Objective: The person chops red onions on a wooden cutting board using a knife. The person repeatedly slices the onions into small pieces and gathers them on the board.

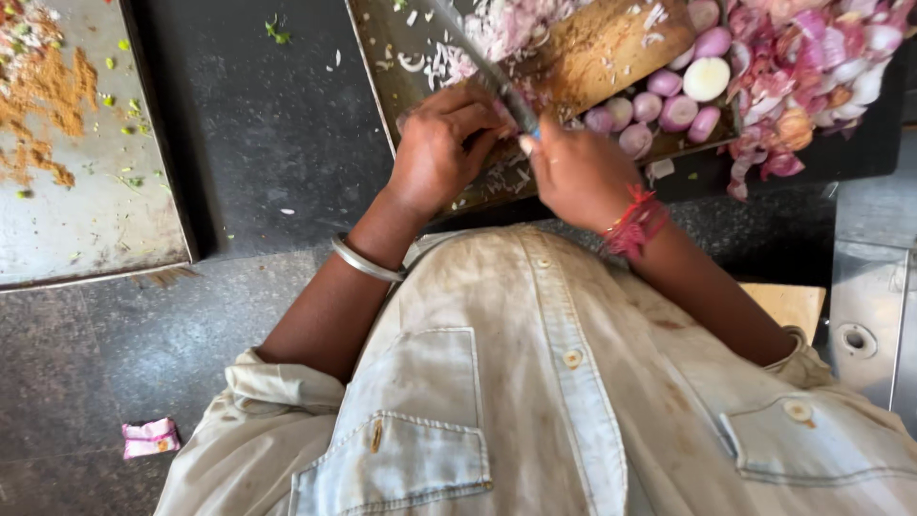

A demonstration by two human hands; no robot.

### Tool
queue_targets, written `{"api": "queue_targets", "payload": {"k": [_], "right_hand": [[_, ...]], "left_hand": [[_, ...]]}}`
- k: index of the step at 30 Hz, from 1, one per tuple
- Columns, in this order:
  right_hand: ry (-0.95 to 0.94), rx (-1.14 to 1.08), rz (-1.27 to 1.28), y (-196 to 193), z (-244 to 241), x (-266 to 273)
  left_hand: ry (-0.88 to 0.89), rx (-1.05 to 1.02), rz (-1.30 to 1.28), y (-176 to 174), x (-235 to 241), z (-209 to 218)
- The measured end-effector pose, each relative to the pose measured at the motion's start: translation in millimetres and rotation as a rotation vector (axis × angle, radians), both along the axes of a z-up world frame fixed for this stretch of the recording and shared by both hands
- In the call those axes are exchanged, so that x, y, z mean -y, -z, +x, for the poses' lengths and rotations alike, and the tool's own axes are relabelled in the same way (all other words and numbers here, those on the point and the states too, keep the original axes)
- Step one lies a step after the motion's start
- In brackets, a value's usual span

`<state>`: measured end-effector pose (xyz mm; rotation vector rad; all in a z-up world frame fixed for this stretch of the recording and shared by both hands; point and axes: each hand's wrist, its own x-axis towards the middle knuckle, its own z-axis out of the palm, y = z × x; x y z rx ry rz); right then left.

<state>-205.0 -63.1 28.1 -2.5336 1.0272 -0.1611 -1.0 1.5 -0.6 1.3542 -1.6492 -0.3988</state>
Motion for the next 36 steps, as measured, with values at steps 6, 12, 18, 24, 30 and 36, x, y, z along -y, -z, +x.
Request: {"api": "queue_targets", "payload": {"k": [6, 12, 18, 24, 30, 36], "right_hand": [[-0.054, -0.047, 0.001, -2.7, -3.0, -0.6], [0.026, -0.006, 0.083, -2.2, 0.2, 1.7], [-0.034, 0.017, 0.016, -2.4, -1.6, -0.4], [-0.016, -0.018, 0.019, 1.0, 0.0, -5.5], [0.016, -0.026, 0.043, -9.9, 2.7, -4.1], [0.011, -0.056, 0.056, -4.8, -2.5, 0.2]], "left_hand": [[0.012, -0.019, 0.057, 1.1, -2.7, -2.5], [-0.021, 0.047, -0.012, 2.1, 0.1, -1.6], [-0.006, 0.034, -0.001, 3.8, -3.2, -1.3], [-0.008, 0.039, 0.01, 6.1, -6.2, -2.2], [-0.017, 0.04, 0.024, 3.3, -5.8, -2.3], [-0.007, 0.068, -0.03, 6.9, -6.4, -2.5]]}}
